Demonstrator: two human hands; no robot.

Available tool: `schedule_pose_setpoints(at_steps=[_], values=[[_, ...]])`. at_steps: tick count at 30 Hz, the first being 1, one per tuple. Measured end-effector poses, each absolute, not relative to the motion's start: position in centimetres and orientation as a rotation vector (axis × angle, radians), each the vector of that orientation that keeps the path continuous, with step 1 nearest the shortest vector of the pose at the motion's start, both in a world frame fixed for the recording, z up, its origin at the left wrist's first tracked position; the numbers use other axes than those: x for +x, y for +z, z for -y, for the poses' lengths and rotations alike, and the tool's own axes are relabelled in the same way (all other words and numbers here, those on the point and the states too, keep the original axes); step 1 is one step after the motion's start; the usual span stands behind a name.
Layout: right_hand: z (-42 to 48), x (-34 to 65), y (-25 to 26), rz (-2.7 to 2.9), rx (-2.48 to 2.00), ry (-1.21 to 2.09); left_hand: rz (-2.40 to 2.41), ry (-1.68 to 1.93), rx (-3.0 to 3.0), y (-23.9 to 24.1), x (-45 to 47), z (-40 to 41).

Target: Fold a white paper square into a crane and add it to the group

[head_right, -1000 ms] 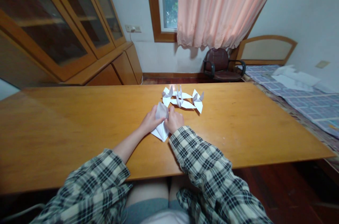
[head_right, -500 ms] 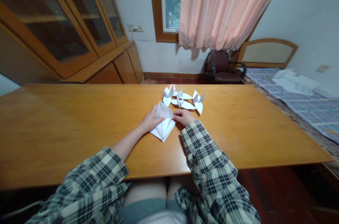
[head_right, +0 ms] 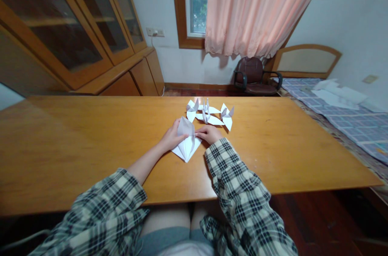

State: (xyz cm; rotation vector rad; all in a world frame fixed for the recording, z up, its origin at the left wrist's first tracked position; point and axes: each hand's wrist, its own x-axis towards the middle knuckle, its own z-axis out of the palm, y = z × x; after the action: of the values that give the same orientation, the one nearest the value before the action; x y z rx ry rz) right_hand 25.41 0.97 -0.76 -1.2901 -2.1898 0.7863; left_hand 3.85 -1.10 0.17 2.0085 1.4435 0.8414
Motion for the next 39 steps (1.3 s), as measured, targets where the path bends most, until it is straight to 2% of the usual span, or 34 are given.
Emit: schedule_pose_setpoints(at_steps=[17, 39], values=[[-0.3, 24.8, 0.9, 2.418, -1.277, 0.449, -1.455, 0.834, 1.995, -0.2, 3.8, 0.9], [-0.9, 25.1, -1.0, 2.160, -1.086, 0.740, -1.438, 0.864, 1.944, -0.1, 3.5, 0.9]])
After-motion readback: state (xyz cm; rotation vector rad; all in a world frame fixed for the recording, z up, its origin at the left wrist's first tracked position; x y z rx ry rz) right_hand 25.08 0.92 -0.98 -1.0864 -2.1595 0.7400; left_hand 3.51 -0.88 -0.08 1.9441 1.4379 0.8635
